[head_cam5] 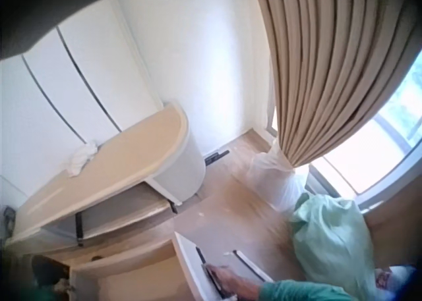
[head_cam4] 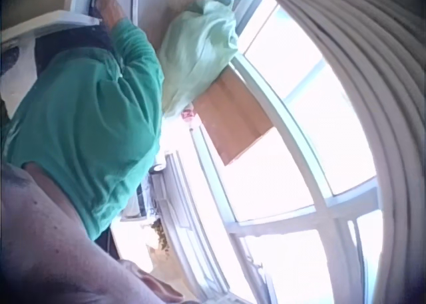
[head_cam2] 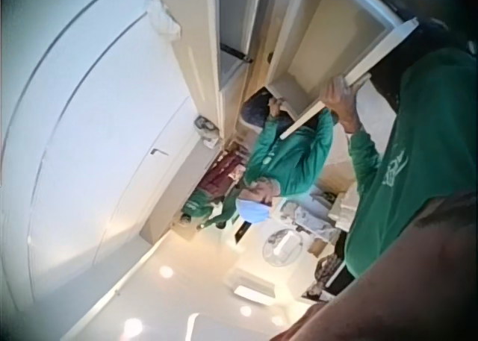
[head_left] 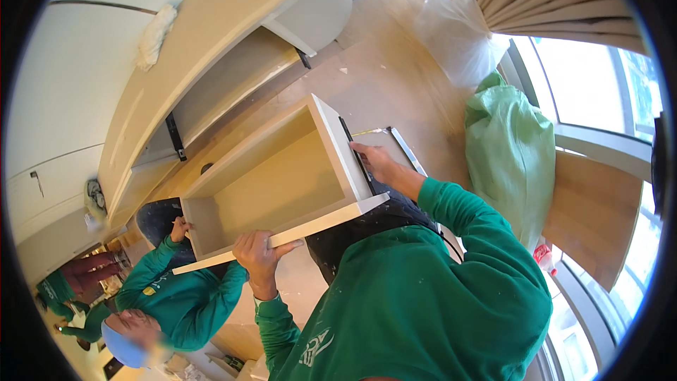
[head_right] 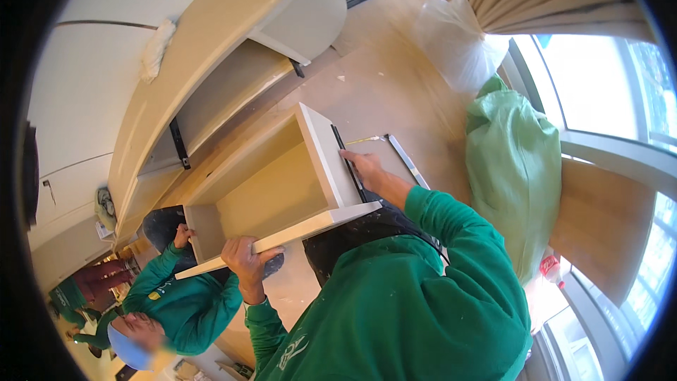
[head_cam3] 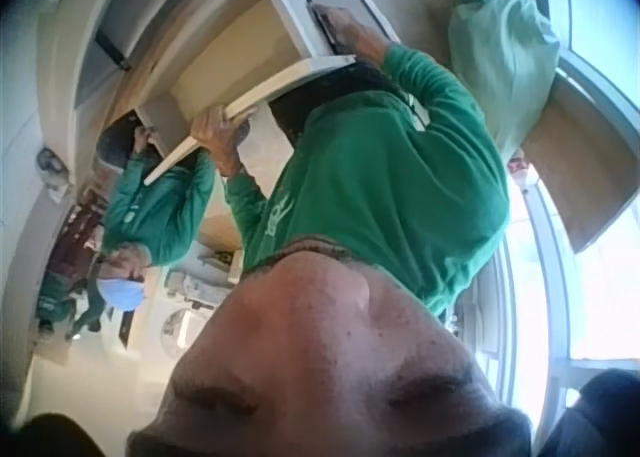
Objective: The person installs a drawer into a cabinet by aligning it with the drawer slides and pushing it into place.
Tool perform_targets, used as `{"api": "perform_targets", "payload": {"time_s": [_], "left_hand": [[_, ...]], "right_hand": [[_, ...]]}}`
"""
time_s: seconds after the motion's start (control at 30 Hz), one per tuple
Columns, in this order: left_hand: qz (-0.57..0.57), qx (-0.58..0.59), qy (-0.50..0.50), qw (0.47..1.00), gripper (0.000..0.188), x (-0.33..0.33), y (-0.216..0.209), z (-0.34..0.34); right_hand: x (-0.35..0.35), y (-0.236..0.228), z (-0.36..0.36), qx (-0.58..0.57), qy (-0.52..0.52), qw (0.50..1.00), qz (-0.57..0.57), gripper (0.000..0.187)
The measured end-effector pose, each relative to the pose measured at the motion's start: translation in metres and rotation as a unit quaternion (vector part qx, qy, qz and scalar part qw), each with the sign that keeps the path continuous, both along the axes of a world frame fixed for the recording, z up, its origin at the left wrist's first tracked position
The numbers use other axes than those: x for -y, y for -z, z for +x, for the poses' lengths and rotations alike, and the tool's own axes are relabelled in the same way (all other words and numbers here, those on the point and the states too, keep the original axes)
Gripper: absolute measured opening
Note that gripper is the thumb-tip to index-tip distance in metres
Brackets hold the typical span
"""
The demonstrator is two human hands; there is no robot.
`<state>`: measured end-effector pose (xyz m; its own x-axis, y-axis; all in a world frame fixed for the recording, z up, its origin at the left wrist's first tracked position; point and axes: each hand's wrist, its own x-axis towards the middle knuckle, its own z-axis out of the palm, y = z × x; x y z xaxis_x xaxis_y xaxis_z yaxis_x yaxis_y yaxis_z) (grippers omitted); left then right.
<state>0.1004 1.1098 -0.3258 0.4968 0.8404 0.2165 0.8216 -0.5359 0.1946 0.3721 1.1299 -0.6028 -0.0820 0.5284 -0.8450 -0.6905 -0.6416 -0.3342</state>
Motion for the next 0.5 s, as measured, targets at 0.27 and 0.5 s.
{"api": "perform_targets", "payload": {"time_s": [0.27, 0.5], "left_hand": [[0.048, -0.022, 0.016, 0.998, 0.061, -0.038, -0.007, 0.005], [0.053, -0.021, 0.011, 0.998, 0.061, -0.060, 0.016, 0.014]], "right_hand": [[-0.049, 0.028, -0.033, 0.065, 0.029, 0.997, -0.034, 0.033], [-0.085, 0.046, -0.034, 0.089, -0.007, 0.993, -0.078, 0.042]]}}
